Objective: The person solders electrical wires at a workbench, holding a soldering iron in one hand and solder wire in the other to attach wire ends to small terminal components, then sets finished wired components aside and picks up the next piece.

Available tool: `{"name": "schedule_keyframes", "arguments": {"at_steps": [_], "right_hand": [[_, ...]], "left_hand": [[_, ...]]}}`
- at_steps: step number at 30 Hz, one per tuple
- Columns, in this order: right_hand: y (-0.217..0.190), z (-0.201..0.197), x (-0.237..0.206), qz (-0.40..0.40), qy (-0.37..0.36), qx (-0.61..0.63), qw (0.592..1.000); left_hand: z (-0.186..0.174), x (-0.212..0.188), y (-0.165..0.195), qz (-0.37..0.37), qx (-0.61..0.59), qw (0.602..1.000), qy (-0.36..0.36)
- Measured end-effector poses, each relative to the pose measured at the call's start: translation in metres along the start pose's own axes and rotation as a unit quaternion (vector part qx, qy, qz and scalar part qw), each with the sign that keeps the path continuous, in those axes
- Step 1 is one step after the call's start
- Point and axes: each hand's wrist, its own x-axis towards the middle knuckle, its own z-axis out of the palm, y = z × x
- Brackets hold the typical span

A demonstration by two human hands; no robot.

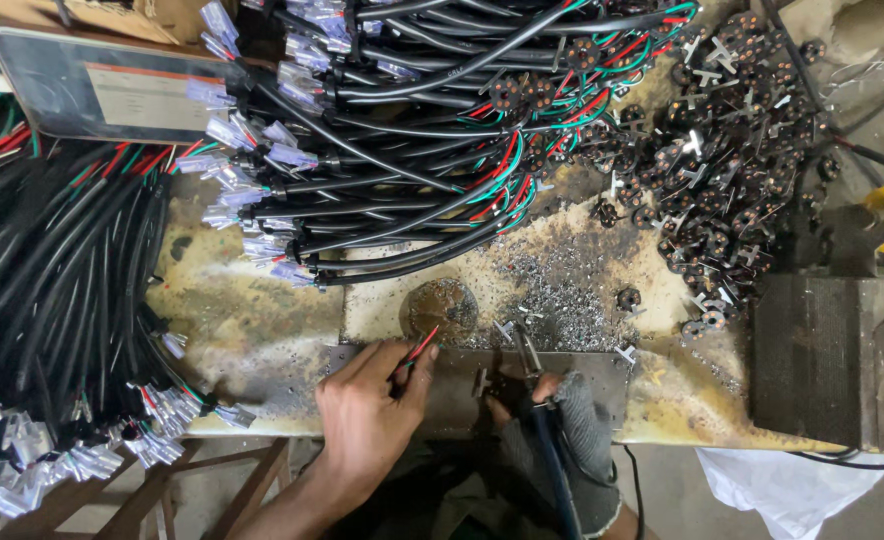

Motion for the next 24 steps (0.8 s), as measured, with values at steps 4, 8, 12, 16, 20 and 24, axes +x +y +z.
{"name": "schedule_keyframes", "arguments": {"at_steps": [4,8,12,16,20,24], "right_hand": [[-0.001,0.011,-0.01,0.014,0.034,0.202,0.979],[-0.002,0.012,-0.004,0.447,0.002,0.665,0.599],[-0.013,0.007,-0.003,-0.041,0.033,0.256,0.965],[-0.017,0.001,-0.008,0.092,0.011,0.434,0.896],[-0.006,-0.011,-0.02,0.098,0.072,0.289,0.95],[0.003,-0.011,-0.035,0.079,0.073,0.294,0.95]], "left_hand": [[0.003,0.002,0.005,0.012,0.017,1.0,0.011],[0.001,0.002,0.007,0.014,0.001,1.0,-0.007],[-0.003,0.007,0.008,-0.027,0.015,0.999,-0.036],[-0.005,0.005,0.009,-0.028,-0.016,0.998,-0.054],[-0.002,-0.014,0.009,-0.024,-0.126,0.982,-0.141],[0.01,-0.029,0.005,0.004,-0.124,0.984,-0.124]]}}
